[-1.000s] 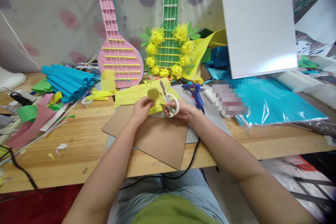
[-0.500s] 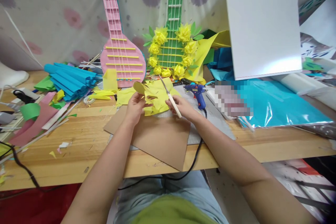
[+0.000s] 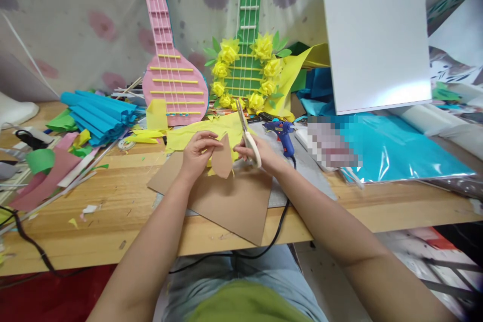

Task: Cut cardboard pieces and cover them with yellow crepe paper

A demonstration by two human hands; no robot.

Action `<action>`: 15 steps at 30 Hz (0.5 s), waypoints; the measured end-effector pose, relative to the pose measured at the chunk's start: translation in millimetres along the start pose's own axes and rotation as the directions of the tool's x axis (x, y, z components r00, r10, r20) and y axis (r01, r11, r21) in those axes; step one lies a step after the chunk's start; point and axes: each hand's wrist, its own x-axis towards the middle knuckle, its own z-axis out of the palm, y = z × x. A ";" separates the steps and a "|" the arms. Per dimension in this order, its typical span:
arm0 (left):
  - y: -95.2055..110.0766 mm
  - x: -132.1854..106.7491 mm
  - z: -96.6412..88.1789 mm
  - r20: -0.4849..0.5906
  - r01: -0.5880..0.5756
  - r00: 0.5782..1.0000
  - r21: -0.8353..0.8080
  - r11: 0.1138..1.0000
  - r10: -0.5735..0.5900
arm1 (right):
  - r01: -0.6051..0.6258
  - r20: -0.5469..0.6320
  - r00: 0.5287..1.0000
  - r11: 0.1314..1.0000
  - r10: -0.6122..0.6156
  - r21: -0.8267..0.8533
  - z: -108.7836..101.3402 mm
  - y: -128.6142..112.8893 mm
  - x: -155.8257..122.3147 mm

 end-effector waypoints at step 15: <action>-0.4 -6.7 28.6 0.249 0.577 0.817 -0.341 0.742 -0.520 | 0.034 -0.275 0.961 0.993 -0.001 0.115 6.2 6.8 9.4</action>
